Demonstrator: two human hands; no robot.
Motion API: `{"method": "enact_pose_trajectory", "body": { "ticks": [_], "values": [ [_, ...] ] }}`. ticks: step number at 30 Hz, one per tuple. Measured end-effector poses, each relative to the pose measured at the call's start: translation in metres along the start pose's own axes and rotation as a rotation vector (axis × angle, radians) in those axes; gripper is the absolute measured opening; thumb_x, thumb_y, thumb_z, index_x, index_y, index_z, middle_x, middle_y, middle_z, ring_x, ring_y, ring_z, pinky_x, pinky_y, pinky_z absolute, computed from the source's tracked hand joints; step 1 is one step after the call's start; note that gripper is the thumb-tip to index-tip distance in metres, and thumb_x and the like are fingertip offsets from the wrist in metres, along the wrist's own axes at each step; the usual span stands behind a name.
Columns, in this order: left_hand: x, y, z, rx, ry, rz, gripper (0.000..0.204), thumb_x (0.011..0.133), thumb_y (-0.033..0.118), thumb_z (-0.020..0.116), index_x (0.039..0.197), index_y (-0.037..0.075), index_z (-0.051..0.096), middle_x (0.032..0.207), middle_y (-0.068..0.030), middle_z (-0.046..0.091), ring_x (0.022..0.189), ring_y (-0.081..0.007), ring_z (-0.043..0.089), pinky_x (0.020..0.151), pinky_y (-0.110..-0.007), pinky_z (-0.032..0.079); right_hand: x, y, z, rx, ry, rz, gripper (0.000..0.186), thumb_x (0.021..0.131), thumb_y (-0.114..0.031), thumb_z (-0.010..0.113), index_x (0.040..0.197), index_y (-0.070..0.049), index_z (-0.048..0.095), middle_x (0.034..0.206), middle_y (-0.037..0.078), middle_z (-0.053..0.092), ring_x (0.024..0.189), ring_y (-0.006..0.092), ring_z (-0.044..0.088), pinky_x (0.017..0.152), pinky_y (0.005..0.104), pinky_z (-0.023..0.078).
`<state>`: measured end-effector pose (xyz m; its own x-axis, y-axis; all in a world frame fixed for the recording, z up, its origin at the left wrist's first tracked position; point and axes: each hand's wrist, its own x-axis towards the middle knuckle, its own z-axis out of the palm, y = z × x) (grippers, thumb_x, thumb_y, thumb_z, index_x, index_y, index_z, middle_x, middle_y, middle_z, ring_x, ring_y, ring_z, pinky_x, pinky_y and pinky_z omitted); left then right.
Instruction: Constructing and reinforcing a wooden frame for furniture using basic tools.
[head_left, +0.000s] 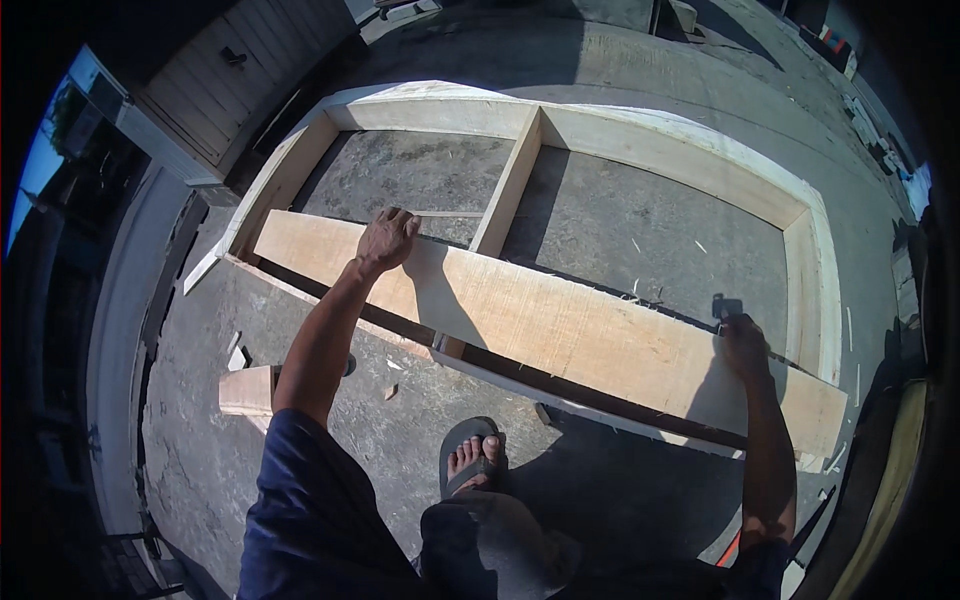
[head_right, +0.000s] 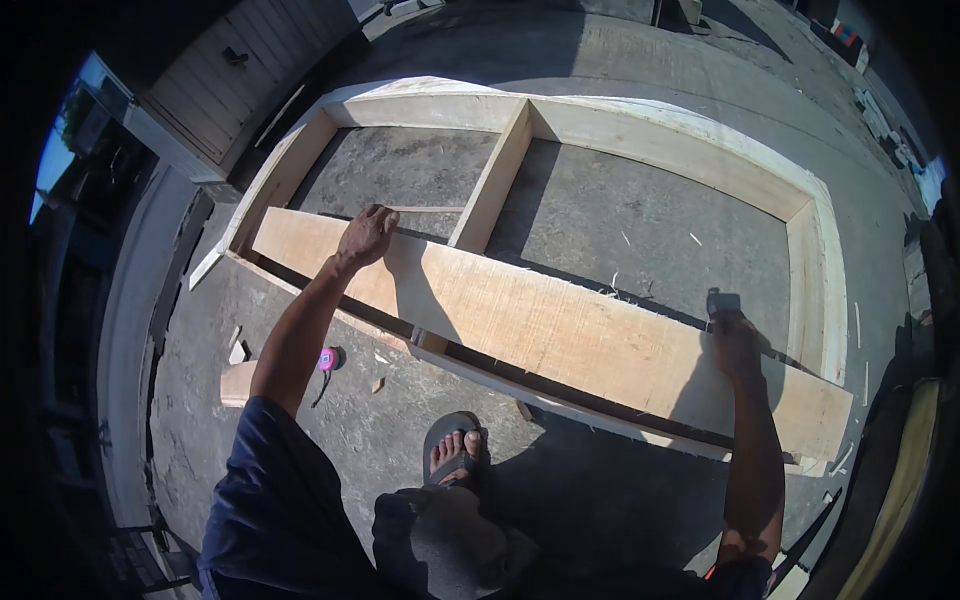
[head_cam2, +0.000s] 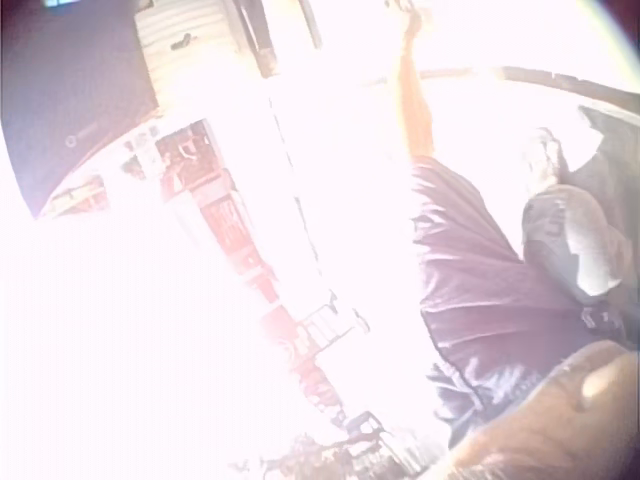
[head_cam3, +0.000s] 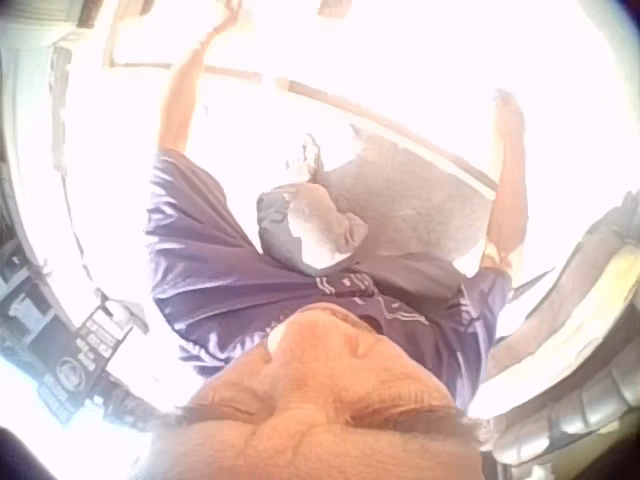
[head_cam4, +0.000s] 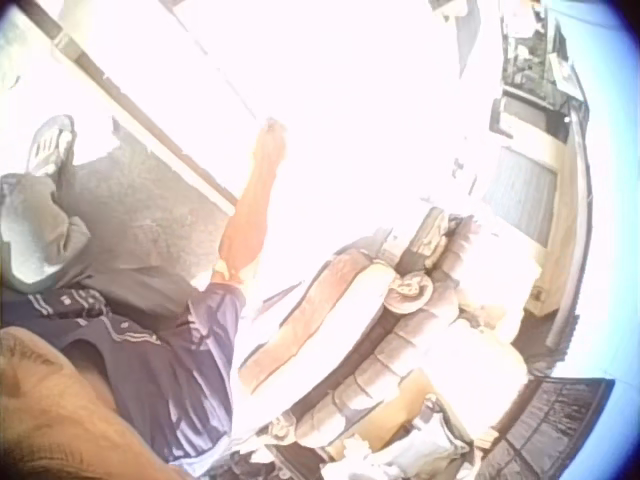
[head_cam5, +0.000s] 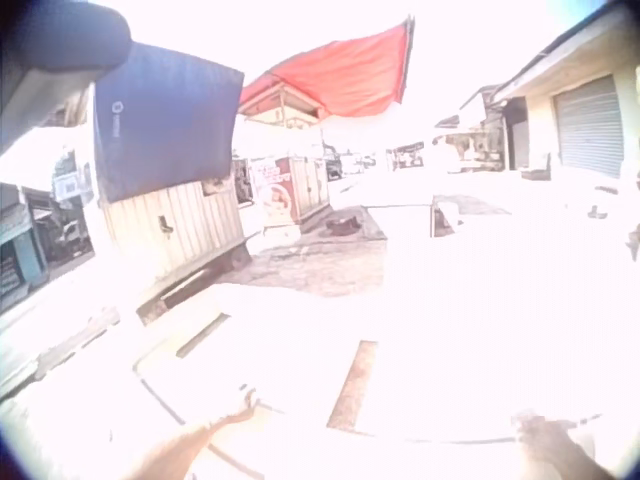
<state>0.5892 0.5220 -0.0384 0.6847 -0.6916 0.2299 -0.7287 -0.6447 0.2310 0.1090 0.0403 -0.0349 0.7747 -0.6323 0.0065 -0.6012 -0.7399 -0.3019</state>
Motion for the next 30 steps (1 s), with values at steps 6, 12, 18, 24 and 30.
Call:
{"method": "enact_pose_trajectory", "body": {
  "ticks": [6,12,18,24,30],
  "values": [
    [0.022,0.010,0.017,0.054,-0.452,-0.196,0.079,0.103,0.059,0.027,0.094,-0.004,0.075,0.100,-0.0312,0.070,0.105,-0.0434,0.068,0.094,-0.051,0.050,-0.015,-0.009,0.033,-0.436,0.033,0.147,0.068,0.103,-0.050,0.038,0.082,0.004,0.073,0.084,0.031,0.068,0.084,0.0491,0.066,0.081,0.0578,0.049],
    [-0.006,-0.035,-0.010,-0.008,-0.497,-0.288,0.067,0.101,0.049,0.033,0.087,-0.002,0.075,0.095,-0.0280,0.071,0.103,-0.0405,0.069,0.099,-0.051,0.046,-0.008,-0.076,0.043,-0.343,-0.082,0.199,0.058,0.100,-0.043,0.046,0.076,0.004,0.070,0.083,0.030,0.068,0.084,0.0489,0.066,0.078,0.0561,0.050],
    [-0.001,-0.085,0.019,0.105,-0.411,-0.286,0.057,0.095,0.047,0.041,0.080,0.004,0.076,0.083,-0.0211,0.073,0.086,-0.0345,0.072,0.084,-0.045,0.048,-0.010,-0.054,0.093,-0.492,-0.075,-0.021,0.050,0.099,-0.036,0.048,0.075,0.001,0.071,0.077,0.029,0.066,0.077,0.0474,0.066,0.070,0.0553,0.049],
    [-0.011,-0.129,0.020,0.130,-0.348,-0.313,0.051,0.091,0.048,0.047,0.078,0.008,0.076,0.082,-0.0158,0.073,0.085,-0.0313,0.072,0.083,-0.041,0.047,-0.012,-0.123,0.087,-0.337,-0.033,0.004,0.053,0.099,-0.038,0.047,0.075,0.003,0.070,0.077,0.030,0.066,0.077,0.0487,0.065,0.070,0.0555,0.050],
    [-0.007,-0.129,0.019,0.126,-0.394,-0.307,0.049,0.092,0.044,0.050,0.084,0.003,0.075,0.088,-0.0221,0.073,0.089,-0.0382,0.072,0.083,-0.049,0.052,-0.018,-0.134,0.101,-0.368,-0.071,0.080,0.057,0.100,-0.040,0.044,0.077,0.006,0.071,0.079,0.033,0.066,0.079,0.0502,0.066,0.076,0.0588,0.050]
  ]
}}
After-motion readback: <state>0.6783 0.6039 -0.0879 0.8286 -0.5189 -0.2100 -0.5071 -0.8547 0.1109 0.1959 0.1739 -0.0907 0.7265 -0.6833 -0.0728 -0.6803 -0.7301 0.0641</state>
